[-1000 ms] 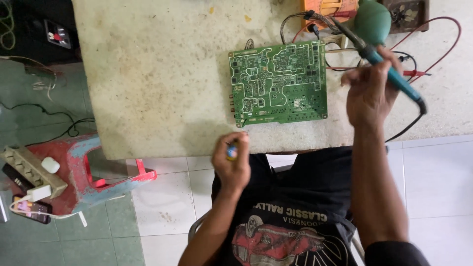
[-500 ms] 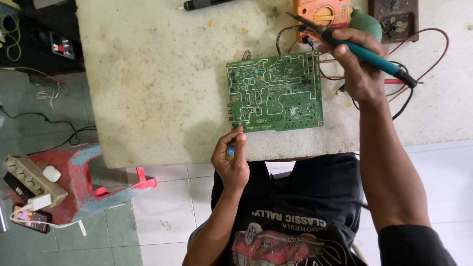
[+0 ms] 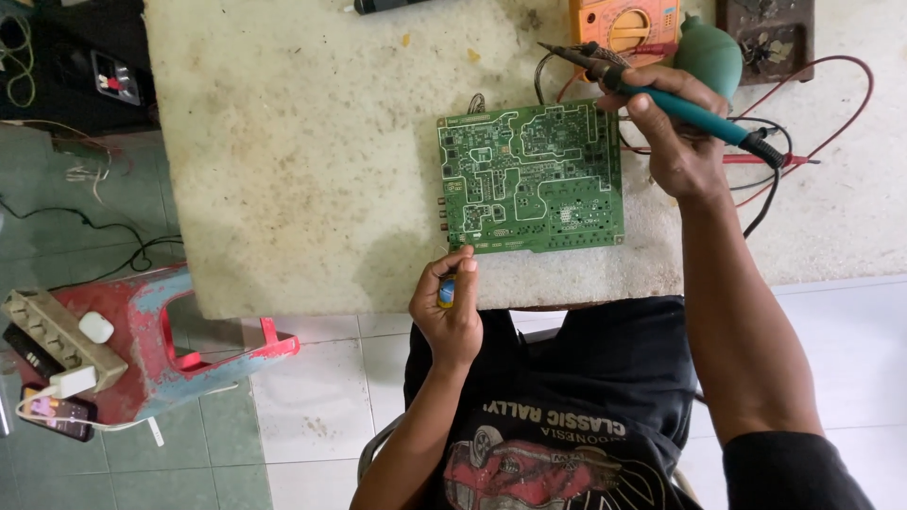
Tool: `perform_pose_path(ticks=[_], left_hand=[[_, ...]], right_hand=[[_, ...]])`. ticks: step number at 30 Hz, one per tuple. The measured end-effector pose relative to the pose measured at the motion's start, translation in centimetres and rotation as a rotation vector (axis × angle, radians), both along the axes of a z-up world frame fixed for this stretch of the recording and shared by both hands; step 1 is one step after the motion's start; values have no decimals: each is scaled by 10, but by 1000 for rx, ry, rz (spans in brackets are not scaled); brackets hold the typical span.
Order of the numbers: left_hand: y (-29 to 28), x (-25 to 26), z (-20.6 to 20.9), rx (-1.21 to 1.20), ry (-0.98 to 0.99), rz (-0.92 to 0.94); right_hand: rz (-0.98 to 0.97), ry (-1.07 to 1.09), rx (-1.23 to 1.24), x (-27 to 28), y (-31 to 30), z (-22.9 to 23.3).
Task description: The person sits at a workbench and uses a soldering iron to apply solder to various points on a green circuit board. They hold a spool of solder wire in one hand and the soldering iron in the other, moving the iron across different sections of the board to make connections.
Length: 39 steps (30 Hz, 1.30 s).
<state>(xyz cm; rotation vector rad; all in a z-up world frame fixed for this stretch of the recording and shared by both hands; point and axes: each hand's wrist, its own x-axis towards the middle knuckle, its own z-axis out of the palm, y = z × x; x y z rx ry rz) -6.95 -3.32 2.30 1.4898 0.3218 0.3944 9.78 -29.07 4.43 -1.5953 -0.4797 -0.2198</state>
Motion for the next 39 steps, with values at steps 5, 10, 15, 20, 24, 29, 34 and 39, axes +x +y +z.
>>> perform_pose_path(ticks=[5,10,15,20,24,29,34,39], left_hand=[[1,7,4,-49,36,43],[19,33,21,-46,-6,108],[47,86,45,-5,27,148],[57,89,57,-15,43,95],[51,34,47,84,128,71],[22,-28,19,-81,291,-2],[29,-30,16,-87,244,-82],[46,-13,49,355,95,-154]], right_hand=[[7,11,20,-5,5,0],[-36,-26,129,-30,2,-9],[-119,26,322,-78,14,-11],[-106,9,425,-81,13,-15],[-48,76,461,-56,11,-3],[-5,114,402,-31,28,-4],[-27,126,370,-35,30,-22],[-431,33,353,-69,21,-19]])
